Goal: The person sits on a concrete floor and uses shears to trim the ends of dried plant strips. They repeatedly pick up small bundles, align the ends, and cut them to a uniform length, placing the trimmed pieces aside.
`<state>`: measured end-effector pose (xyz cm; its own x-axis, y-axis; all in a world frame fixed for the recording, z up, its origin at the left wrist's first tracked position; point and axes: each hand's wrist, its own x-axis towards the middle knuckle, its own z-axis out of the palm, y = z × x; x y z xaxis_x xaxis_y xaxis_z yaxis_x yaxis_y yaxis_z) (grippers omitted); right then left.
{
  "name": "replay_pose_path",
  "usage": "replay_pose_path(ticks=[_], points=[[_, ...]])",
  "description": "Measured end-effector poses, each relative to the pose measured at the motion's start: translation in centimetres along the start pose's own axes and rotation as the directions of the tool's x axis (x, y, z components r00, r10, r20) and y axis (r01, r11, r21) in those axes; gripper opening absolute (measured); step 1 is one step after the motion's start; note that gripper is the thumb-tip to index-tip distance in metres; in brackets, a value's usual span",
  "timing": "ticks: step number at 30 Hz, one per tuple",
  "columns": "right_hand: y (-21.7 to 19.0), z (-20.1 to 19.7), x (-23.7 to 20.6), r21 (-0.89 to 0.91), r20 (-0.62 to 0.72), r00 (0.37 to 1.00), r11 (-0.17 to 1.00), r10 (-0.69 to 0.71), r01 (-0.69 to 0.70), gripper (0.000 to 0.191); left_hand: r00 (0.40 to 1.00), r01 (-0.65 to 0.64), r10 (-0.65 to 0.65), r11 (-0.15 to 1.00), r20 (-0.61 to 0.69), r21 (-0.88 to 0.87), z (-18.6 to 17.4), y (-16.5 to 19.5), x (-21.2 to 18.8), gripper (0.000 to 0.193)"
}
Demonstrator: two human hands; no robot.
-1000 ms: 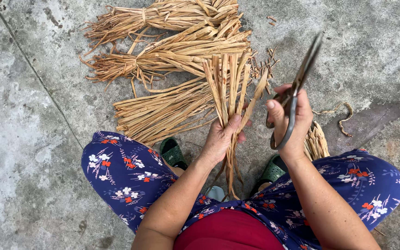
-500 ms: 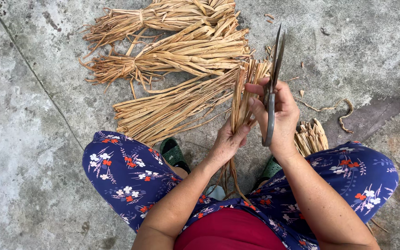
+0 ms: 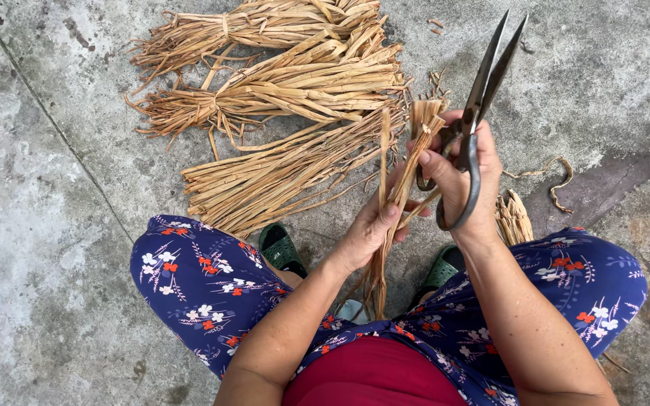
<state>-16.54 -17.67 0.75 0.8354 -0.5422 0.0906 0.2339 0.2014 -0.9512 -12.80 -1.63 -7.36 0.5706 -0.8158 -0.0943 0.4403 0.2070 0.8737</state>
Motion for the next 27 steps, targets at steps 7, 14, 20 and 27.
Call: replay_pose_path(ticks=[7, 14, 20, 27], points=[[-1.1, -0.8, -0.3, 0.053, 0.169, 0.985, 0.997, 0.041, -0.051, 0.051, 0.998, 0.061, -0.061, 0.957, 0.011, -0.285, -1.4, -0.7, -0.1, 0.049], [-1.3, -1.7, -0.3, 0.271, 0.202, 0.968, 0.941, 0.151, -0.204, 0.052, 0.992, 0.122, -0.103, 0.943, 0.079, -0.308, -0.7, 1.7, -0.5, 0.053], [-1.9, -2.1, -0.2, 0.229, 0.198, 0.977, 0.966, 0.072, -0.118, 0.055, 0.993, 0.105, -0.064, 0.868, 0.1, -0.486, -0.8, 2.6, -0.4, 0.058], [-1.8, -1.3, -0.2, -0.083, 0.036, 0.997, 0.995, 0.063, -0.06, 0.045, 0.998, -0.049, 0.041, 0.989, -0.055, -0.14, -1.5, 1.7, -0.3, 0.037]])
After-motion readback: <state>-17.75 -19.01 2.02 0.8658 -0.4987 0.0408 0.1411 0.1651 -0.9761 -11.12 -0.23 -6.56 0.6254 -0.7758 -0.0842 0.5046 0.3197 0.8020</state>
